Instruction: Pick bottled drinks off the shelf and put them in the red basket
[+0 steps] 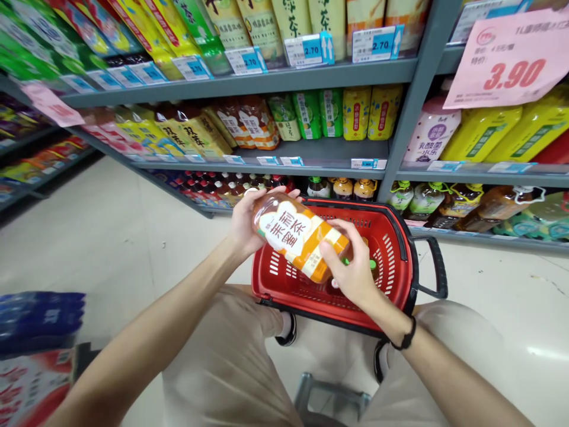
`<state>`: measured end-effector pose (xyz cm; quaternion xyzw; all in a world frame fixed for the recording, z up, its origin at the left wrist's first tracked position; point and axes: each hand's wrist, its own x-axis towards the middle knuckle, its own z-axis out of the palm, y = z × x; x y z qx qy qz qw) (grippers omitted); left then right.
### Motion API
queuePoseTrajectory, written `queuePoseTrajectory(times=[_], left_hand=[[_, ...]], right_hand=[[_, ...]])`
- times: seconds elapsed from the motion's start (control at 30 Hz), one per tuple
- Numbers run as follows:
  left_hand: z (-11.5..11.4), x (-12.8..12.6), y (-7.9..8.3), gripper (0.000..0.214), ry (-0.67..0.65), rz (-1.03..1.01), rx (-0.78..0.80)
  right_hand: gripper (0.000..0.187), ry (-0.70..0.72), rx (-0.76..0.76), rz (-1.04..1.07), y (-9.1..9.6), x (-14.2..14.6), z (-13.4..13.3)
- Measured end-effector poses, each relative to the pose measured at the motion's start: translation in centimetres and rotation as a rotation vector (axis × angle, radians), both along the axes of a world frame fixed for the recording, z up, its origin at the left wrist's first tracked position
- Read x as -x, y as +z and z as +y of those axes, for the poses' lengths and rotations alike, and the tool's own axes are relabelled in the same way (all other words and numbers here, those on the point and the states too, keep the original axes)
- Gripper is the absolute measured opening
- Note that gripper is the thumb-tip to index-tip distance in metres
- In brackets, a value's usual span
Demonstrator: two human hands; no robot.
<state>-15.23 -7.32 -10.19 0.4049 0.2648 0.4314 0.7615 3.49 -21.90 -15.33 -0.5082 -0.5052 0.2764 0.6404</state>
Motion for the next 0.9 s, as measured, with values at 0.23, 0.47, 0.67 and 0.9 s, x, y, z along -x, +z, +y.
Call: queuePoseTrajectory(times=[0.23,0.47,0.67,0.9], left_hand=[[-1.3,0.2,0.4,0.063,-0.055,-0.003,-0.219],[-1.8,-0.7,-0.1,0.071,-0.027,0.117,-0.378],[-2.2,-1.0,0.2,0.066,0.153,0.274,-0.411],[-0.5,-0.3,-0.8,0.066,0.049,0.393,-0.479]], right_hand=[[0.039,0.202,0.435,0.865,0.8,0.2,0.9],[0.088,0.437,0.758,0.975,-0.2,0.3,0.1],[0.077,0.308,0.772,0.735,1.3,0.5,1.0],[0.072,0.196,0.818,0.881,-0.5,1.3,2.0]])
